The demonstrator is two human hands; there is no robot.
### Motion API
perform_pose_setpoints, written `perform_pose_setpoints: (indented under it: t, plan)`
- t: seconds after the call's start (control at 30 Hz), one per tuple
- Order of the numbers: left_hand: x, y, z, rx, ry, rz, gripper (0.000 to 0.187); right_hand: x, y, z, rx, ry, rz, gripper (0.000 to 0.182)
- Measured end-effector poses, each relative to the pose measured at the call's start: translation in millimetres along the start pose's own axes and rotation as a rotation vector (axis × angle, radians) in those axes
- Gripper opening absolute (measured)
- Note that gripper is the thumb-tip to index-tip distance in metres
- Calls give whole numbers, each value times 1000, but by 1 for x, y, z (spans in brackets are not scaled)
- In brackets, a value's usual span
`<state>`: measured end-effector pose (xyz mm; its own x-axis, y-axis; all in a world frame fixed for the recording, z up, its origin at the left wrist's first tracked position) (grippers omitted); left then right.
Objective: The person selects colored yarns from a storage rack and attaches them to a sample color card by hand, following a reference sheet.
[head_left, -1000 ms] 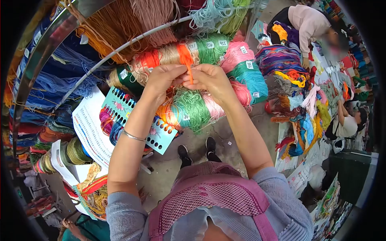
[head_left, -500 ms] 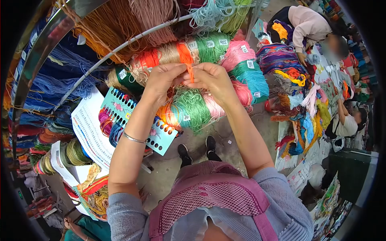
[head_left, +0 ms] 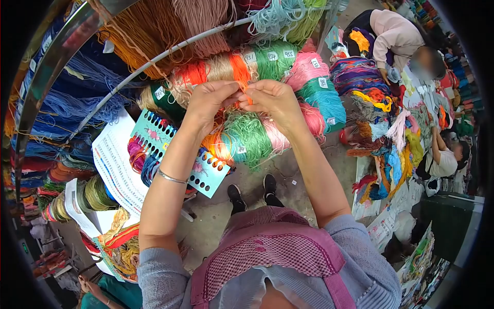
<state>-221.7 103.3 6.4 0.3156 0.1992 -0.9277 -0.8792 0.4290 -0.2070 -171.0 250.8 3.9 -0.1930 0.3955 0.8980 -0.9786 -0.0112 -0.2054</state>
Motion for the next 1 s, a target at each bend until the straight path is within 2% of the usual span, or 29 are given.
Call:
perform_pose_setpoints:
  t: [0.27, 0.33, 0.37, 0.43, 0.47, 0.57, 0.6, 0.63, 0.67, 0.7, 0.73, 0.77, 0.8, 0.83, 0.87, 0.9, 0.93, 0.97, 1.0]
  plan:
    - [-2, 9, 3, -1, 18, 14, 19, -2, 5, -2, -16, -44, -36, 10]
    - [15, 34, 0, 181, 288, -11, 19, -2, 5, 0, 1, -214, -157, 9]
    - [12, 34, 8, 163, 283, -52, 20, -5, 4, 0, 6, -217, -160, 9]
    - [33, 57, -2, 146, 483, -66, 19, -3, 2, -1, -92, -399, -295, 8]
    - [55, 74, -11, 233, 616, -101, 24, -4, -4, -3, -108, -507, -301, 10]
    - [56, 76, -4, 197, 630, -180, 30, 15, -68, 1, -158, -556, -295, 11]
    - [49, 69, 1, 192, 625, -133, 38, 24, -99, -6, -233, -668, -289, 13]
    - [50, 71, -3, 194, 628, -127, 38, 34, -133, -16, -311, -779, -282, 16]
    - [54, 78, -8, 253, 740, -63, 42, 44, -166, -26, -369, -714, -285, 17]
    - [60, 85, -10, 310, 850, 1, 46, 38, -201, -64, -466, -758, -85, 16]
    - [62, 88, -13, 260, 933, 61, 52, 42, -235, -95, -544, -744, -127, 15]
    - [63, 91, -13, 256, 929, 66, 52, 50, -275, -124, -712, -794, -46, 14]
    - [64, 93, -12, 275, 940, 51, 53, 40, -318, -180, -842, -717, -63, 14]
    - [64, 89, -16, 289, 953, 32, 53, 47, -362, -214, -1020, -873, 11, 14]
    - [46, 72, -13, 350, 865, 195, 50, 21, -434, -323, -1163, -1242, -57, 20]
    - [32, 54, -16, 357, 755, 180, 47, 30, -472, -319, -1342, -1435, 181, 26]
    - [10, 32, -19, 352, 641, 164, 44, 26, -513, -338, -1416, -1569, 284, 27]
    - [-27, -7, -21, 294, 673, 58, 37, 28, -537, -358, -1478, -1709, 386, 28]
    - [-56, -44, -28, 155, 621, 44, 34, 31, -529, -357, -1431, -1734, 386, 28]
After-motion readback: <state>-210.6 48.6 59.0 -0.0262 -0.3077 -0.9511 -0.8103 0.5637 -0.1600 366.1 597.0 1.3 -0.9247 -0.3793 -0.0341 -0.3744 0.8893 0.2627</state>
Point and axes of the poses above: each hand's wrist, its own y-axis towards the middle knuckle, its own z-axis out of the palm, x = y × z, the point moved 5 cm from there along y, towards the middle knuckle, and after that the axes turned 3 degrees about z, right-handed, at the moved point
